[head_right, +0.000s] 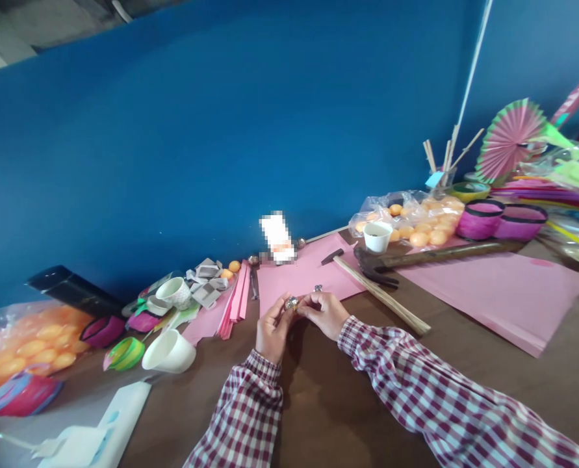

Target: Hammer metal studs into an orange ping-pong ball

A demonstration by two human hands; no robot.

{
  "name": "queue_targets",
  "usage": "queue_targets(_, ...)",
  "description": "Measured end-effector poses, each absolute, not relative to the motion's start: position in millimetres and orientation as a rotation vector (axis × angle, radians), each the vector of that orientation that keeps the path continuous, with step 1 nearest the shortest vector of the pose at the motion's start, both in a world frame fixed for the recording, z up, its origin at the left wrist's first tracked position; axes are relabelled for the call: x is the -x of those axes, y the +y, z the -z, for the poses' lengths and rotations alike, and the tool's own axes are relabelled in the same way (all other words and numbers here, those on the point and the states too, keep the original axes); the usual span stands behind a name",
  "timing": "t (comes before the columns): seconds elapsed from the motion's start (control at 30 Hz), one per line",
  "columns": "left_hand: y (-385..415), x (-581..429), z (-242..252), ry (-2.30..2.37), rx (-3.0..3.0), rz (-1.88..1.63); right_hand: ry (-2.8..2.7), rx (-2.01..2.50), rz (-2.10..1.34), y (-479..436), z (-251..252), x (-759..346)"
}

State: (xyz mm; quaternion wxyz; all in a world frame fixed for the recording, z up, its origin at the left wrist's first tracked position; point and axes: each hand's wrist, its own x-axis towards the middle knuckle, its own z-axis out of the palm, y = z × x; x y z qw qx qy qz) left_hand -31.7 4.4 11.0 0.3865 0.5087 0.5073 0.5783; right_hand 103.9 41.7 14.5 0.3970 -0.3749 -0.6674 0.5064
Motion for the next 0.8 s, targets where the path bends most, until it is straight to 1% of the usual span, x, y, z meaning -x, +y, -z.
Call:
queue_targets(0.2, 4.4, 32.8, -8.7, 1.308, -1.308, -1.469, -1.678, 0.98, -1.231, 40.7, -11.8, -103.4)
queue_targets(0.47, 1.5, 31.0, -13.9, 1.404, -1.383, -1.441, -1.589, 0.982, -1.242, 38.3, -12.0, -101.3)
queue_targets(0.8, 1.9, 30.7, -10.6, 1.372, -1.333, -1.479, -1.588, 0.997, -1.183, 33.8, -18.2, -100.7)
